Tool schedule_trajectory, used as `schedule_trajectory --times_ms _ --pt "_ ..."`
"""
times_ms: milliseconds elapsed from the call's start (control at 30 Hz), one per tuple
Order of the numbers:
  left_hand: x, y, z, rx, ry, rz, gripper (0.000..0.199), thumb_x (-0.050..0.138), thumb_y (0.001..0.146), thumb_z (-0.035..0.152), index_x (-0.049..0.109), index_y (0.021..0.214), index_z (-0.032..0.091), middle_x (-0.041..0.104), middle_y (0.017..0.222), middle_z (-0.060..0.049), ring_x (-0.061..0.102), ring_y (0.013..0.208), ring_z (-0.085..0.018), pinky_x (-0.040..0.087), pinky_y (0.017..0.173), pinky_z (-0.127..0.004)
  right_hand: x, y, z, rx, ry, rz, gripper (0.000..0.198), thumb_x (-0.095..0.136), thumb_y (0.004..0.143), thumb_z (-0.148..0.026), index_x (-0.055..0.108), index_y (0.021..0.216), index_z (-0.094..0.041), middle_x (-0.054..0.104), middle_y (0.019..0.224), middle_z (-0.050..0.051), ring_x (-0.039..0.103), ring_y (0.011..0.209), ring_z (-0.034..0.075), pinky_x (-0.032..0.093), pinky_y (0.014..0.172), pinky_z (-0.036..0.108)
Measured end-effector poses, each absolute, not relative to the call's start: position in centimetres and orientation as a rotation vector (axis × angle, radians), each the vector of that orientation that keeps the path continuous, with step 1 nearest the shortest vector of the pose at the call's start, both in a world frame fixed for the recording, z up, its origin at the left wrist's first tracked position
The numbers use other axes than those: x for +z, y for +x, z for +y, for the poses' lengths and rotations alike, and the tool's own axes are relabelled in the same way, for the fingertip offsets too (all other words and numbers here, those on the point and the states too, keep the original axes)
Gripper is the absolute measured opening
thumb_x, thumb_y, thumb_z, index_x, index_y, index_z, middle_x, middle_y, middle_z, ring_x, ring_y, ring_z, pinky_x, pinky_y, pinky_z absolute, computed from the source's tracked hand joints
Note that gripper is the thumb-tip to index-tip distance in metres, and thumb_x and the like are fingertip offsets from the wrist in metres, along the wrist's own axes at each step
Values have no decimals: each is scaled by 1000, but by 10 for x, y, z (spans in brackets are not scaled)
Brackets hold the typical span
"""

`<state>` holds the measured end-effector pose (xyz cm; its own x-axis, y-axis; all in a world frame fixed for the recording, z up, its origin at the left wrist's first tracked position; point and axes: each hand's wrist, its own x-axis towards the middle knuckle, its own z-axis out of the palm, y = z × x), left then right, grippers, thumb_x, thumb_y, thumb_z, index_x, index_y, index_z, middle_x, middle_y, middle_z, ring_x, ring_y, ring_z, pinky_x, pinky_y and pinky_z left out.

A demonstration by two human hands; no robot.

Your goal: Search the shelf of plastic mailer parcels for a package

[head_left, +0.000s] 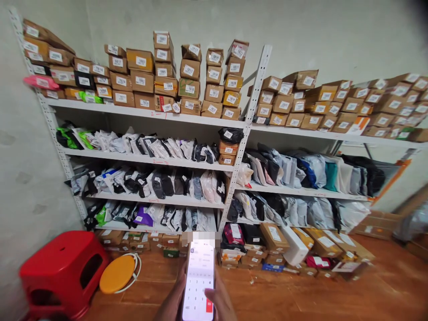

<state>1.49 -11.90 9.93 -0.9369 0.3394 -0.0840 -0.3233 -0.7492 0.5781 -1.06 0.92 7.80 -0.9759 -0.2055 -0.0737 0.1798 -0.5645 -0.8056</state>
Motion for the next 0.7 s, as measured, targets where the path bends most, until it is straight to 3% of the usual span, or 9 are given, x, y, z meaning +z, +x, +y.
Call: schedule_trajectory --times_ms 167,333,567,700 --pt "101 13 -115 2638 -7 714 55 52 78 23 46 133 23 65 119 -8 55 117 -28 38 102 -46 73 -13 19 -2558 -83 1265 49 60 58 -23 66 106 -25 76 103 3 68 98 31 51 85 44" --pt "103 14 -117 2648 92 726 96 44 49 2 32 140 28 62 123 -2 56 114 -27 39 99 -42 74 -16 14 -2622 -92 1099 46 65 58 -26 67 104 -24 78 91 3 71 82 31 54 70 40" --pt "91 5 -126 2491 75 1006 93 51 54 6 30 141 31 60 125 -2 59 107 -28 45 90 -38 86 -18 11 -2556 62 1302 46 76 60 -42 68 99 -20 78 82 5 70 69 28 51 58 34" --pt "78 0 -128 2535 185 902 95 52 52 7 29 141 31 61 124 -3 58 109 -29 44 92 -40 86 -25 6 -2521 63 1351 51 73 61 -56 69 93 -17 76 68 6 71 71 30 54 63 38"
